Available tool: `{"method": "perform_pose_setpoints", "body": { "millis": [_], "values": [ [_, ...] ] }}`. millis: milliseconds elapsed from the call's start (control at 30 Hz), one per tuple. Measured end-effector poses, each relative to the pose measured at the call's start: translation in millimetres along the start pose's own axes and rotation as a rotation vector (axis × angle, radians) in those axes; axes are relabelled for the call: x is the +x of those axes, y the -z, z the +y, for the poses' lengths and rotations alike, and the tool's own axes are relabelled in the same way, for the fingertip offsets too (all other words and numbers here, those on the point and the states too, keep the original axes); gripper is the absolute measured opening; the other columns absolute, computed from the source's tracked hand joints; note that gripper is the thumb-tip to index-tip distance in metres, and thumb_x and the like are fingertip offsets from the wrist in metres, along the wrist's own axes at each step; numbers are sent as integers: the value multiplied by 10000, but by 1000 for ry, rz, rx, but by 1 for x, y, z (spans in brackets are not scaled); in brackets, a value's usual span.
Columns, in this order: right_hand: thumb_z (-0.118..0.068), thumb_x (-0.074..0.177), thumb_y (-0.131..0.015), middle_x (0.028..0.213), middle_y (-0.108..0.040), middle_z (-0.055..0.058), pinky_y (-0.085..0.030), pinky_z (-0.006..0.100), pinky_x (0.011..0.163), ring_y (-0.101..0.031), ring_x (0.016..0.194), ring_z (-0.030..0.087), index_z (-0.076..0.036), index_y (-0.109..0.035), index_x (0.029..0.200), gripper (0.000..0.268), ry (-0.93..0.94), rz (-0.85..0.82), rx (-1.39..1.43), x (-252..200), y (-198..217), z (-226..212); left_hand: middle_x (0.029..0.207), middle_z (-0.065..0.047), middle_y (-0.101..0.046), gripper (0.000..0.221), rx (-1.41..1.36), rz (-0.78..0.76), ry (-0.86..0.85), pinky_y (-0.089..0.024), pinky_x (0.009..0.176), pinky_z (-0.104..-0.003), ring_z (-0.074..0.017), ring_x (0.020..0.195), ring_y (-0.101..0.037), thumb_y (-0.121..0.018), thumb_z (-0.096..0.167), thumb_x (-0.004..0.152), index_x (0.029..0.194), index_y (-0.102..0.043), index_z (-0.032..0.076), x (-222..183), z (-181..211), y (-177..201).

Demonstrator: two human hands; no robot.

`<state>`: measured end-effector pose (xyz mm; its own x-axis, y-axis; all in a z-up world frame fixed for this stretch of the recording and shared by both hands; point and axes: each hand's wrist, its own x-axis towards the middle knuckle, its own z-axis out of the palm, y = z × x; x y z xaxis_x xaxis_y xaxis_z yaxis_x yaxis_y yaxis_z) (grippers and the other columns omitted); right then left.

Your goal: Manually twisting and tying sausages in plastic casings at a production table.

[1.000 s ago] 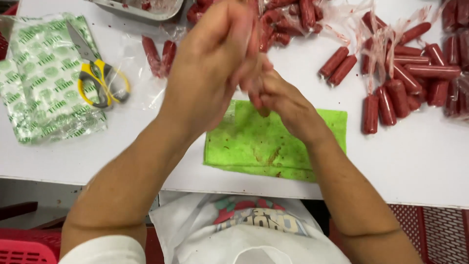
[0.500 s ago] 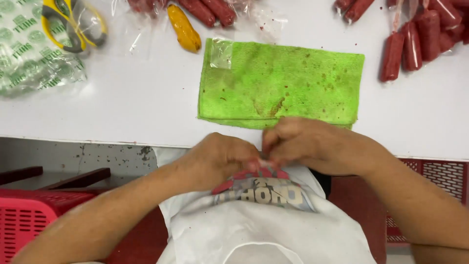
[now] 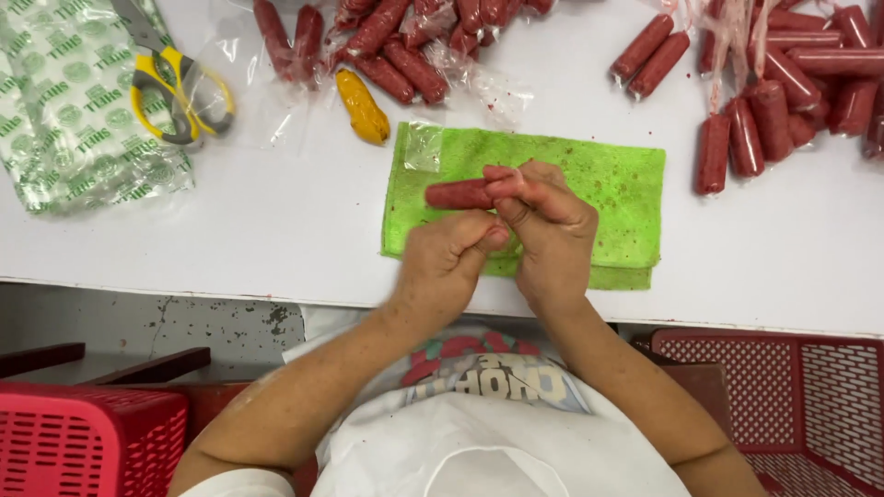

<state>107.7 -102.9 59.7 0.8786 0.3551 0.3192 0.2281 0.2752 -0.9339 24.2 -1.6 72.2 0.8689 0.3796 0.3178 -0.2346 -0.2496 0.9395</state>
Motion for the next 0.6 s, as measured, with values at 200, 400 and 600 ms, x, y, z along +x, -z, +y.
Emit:
{"method": "perform_pose_setpoints", "body": {
  "millis": [200,400,600],
  "values": [
    [-128,877,-754,1012,-769,37,-243,579,1232,-516,1362,324,-154,-756,857,33,-208,-513,139,19,35,-3,645,-52,-564,250,695,-140,-600,-532,563,-399,-281,604,-640,-651,245,982,773,-602,117,48,39,54],
    [-72,853,-765,953,-750,65,-199,586,1180,-423,1336,360,-99,-786,903,61,16,-996,-162,73,47,-23,912,-89,-585,528,172,-488,-346,-570,779,-445,-288,812,-649,-549,617,902,1054,-556,111,60,14,49],
    [-121,817,-765,979,-787,159,-229,723,1132,-481,1297,515,-125,-792,984,169,-142,-923,-243,83,34,-44,910,-102,-553,407,575,-243,-494,-555,689,-442,-343,858,-642,-645,476,930,916,-559,79,40,-48,34]
  ]
}}
